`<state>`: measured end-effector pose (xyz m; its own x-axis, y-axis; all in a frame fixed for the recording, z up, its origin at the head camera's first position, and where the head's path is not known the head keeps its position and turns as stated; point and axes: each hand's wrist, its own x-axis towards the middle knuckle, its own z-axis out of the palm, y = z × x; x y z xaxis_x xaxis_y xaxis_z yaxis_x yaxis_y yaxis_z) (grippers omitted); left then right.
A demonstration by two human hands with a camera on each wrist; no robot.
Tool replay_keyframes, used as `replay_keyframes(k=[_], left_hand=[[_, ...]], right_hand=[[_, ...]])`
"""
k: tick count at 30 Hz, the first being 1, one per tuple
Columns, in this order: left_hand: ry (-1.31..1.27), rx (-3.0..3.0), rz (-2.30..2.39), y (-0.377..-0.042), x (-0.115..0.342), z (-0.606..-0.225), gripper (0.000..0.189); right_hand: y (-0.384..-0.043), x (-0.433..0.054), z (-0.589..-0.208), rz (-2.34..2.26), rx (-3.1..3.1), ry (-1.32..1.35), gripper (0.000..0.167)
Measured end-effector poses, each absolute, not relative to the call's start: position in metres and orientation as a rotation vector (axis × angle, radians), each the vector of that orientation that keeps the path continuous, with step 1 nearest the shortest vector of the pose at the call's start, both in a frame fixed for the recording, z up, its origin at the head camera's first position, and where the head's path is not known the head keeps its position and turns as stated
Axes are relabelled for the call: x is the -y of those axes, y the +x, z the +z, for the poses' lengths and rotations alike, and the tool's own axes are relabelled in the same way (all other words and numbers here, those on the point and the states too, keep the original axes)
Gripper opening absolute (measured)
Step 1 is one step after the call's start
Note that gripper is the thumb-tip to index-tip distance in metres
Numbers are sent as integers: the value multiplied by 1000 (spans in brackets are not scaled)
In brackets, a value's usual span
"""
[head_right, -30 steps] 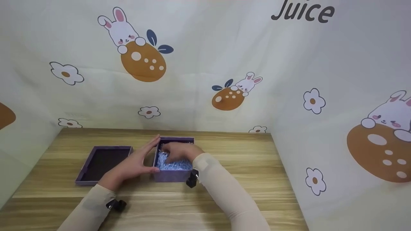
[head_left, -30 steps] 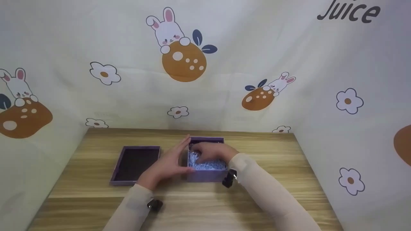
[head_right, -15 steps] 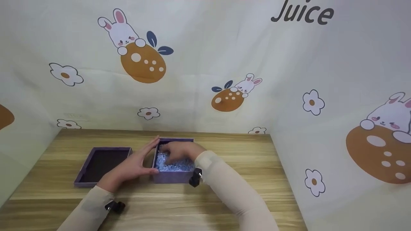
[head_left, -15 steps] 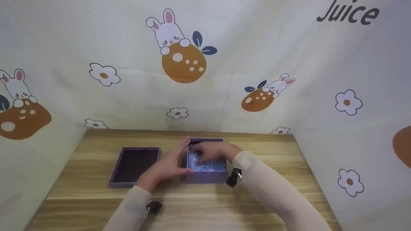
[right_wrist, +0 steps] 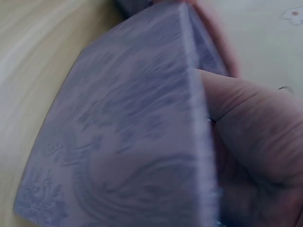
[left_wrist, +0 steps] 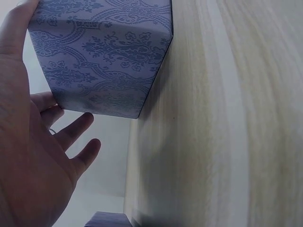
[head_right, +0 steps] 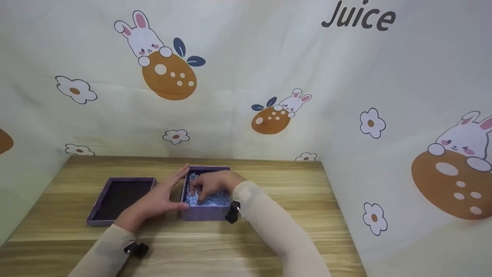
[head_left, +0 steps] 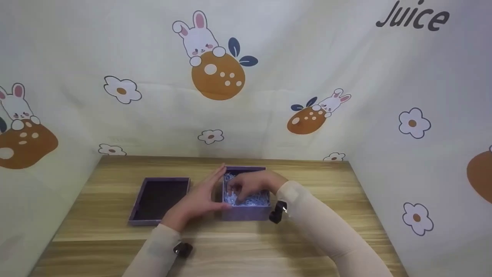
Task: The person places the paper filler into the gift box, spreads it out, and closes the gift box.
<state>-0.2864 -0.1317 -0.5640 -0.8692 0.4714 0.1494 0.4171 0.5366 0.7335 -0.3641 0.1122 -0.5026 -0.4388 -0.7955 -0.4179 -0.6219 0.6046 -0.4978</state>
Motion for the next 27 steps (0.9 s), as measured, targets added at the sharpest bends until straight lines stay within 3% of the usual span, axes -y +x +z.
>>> replay_keyframes(k=[12,23,27], left_hand=[[807,-2699,1235,-288,125,-567,128],[791,-2694,1243,-283,127,-568,130],[799,-2710,1234,-286,131,-565,129]], right_hand=[[-364,-115,-520,-272,-2237,-1032,54],[-356,-112,-526,-250,-2281,-968,61],[-360,-107,-520,-260,-2241,-1041,54]])
